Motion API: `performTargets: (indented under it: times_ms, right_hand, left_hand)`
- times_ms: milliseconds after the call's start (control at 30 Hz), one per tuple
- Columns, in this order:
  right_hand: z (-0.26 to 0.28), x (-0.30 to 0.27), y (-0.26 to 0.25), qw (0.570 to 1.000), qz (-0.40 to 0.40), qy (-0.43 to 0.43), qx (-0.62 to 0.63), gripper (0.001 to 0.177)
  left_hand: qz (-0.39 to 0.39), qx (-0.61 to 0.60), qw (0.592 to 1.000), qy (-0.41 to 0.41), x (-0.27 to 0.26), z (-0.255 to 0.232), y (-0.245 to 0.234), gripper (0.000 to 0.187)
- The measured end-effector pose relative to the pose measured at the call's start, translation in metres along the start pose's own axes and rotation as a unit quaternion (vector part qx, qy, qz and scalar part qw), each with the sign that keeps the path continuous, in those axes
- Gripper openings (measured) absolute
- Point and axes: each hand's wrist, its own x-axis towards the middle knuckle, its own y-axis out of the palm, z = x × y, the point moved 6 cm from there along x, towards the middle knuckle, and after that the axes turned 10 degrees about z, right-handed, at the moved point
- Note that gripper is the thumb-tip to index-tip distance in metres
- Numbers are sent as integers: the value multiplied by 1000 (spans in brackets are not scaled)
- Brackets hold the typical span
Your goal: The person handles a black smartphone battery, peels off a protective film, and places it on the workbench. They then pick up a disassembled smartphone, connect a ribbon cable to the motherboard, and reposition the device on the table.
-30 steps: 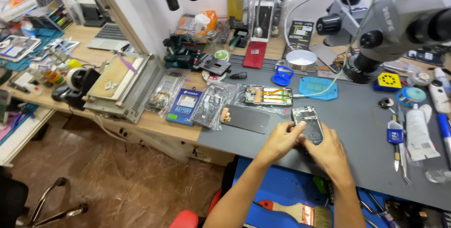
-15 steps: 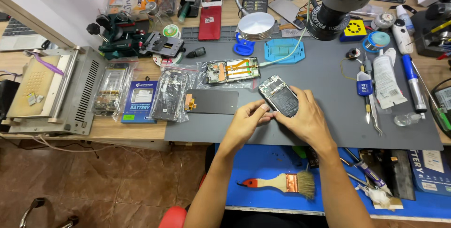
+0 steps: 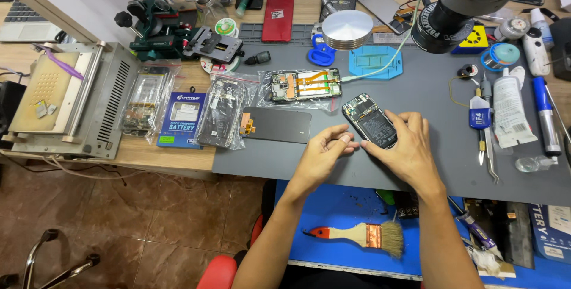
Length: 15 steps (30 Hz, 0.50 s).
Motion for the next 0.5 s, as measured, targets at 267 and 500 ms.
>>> performTargets:
  times_ms: [267, 500]
  right_hand:
    - [7, -3, -6, 999, 12, 20, 25, 89]
    - [0, -3, -5, 997, 25, 31, 64, 86]
  left_hand:
    - [12, -6, 1000, 8, 4, -8, 9, 53]
    - [13, 34, 999, -9, 10, 1, 7, 59]
